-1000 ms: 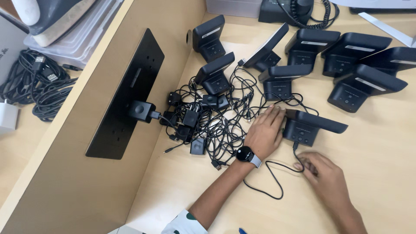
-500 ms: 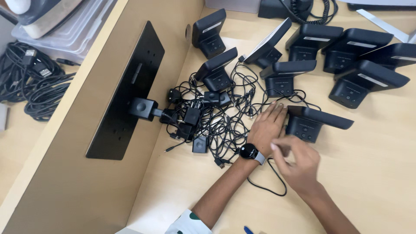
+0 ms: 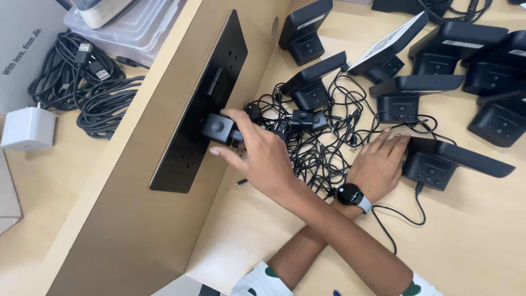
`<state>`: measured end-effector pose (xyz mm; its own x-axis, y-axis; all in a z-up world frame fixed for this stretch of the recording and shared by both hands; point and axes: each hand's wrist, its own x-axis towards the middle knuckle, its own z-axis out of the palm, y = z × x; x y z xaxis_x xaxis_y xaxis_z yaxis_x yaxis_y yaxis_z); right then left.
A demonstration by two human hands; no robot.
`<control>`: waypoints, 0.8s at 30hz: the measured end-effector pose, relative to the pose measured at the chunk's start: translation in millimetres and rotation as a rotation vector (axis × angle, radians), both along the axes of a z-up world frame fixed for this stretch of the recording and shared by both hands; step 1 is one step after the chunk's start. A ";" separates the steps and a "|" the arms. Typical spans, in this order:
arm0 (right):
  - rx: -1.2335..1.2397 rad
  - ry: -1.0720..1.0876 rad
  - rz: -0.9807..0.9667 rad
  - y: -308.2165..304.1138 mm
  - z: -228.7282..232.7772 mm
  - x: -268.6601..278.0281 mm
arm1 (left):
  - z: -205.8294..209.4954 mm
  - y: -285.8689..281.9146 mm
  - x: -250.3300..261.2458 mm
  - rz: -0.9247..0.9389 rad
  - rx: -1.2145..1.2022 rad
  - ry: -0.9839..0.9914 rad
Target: The person connects power adapters to a wall-mounted power strip and plugs USB cables into handheld electronic devices on a desk. The person repeats this process for multiple devices, organizing the cables as they work.
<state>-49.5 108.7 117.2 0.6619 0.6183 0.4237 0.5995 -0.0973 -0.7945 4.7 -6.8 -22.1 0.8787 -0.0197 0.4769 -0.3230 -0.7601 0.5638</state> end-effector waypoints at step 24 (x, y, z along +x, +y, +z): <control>0.139 0.376 -0.170 -144.4 29.0 57.3 | 4.3 -0.5 1.4 0.016 -0.084 0.064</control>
<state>7.8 -35.7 146.2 0.8737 0.4410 0.2055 0.2507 -0.0461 -0.9670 6.1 -7.3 -17.8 0.9073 0.0323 0.4192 -0.2726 -0.7139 0.6450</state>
